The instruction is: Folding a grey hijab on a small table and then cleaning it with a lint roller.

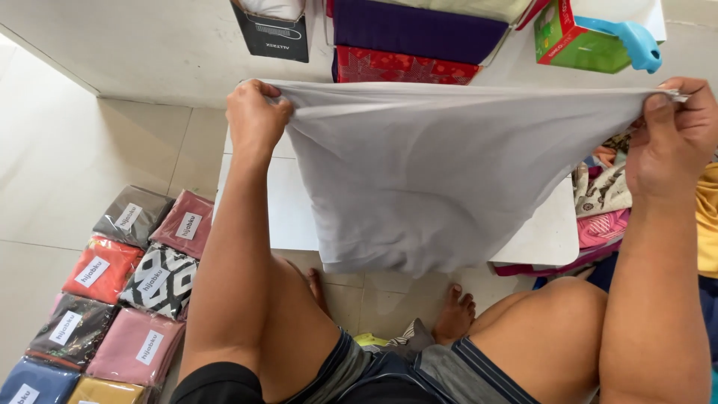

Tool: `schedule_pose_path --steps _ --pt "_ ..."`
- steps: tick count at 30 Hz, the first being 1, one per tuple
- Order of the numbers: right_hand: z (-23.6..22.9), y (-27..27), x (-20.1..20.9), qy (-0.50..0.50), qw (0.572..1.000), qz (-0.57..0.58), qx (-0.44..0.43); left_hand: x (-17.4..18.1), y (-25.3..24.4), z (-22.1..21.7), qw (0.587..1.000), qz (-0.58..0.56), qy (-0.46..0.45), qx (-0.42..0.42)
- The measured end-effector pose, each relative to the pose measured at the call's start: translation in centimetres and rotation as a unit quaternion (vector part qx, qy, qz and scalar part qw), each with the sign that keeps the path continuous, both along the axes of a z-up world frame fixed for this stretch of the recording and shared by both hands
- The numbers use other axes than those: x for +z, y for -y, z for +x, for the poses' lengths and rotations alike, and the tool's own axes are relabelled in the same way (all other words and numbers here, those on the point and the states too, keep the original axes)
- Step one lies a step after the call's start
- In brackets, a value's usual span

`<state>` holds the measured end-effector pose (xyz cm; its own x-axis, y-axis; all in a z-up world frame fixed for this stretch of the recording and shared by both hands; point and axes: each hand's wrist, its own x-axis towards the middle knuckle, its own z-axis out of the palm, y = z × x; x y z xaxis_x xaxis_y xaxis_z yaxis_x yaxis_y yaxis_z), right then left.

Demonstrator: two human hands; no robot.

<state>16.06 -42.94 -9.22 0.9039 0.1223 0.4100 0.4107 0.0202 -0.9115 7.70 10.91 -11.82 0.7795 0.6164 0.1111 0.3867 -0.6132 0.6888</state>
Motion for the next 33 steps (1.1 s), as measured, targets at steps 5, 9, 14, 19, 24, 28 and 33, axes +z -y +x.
schedule_pose_path --steps 5,9,14,19,24,28,33 --pt "-0.5 -0.5 0.2 -0.006 1.000 -0.029 -0.011 -2.9 -1.1 1.3 1.000 -0.010 0.025 -0.001" --pt "0.0 0.3 -0.4 -0.002 0.999 -0.045 -0.018 -2.3 -1.2 1.3 0.994 -0.055 0.087 0.042" --pt "0.8 2.0 -1.3 -0.034 0.998 -0.034 -0.034 -3.4 -1.8 1.4 0.993 -0.083 0.081 -0.002" --pt "2.3 5.3 -3.5 -0.087 0.993 -0.020 -0.073 -0.4 -0.5 -0.2 0.904 -0.411 0.008 -0.118" --pt "2.5 4.8 -4.1 -0.108 0.988 -0.075 -0.077 -1.6 1.2 -0.1 0.998 0.036 0.036 -0.033" --pt "2.8 4.5 -4.3 -0.112 0.988 -0.070 -0.076 -1.8 1.5 -0.4 0.968 -0.188 -0.032 -0.163" --pt "3.3 5.5 -4.9 -0.125 0.985 -0.071 -0.092 0.5 1.5 -1.1 0.868 -0.434 -0.112 -0.215"
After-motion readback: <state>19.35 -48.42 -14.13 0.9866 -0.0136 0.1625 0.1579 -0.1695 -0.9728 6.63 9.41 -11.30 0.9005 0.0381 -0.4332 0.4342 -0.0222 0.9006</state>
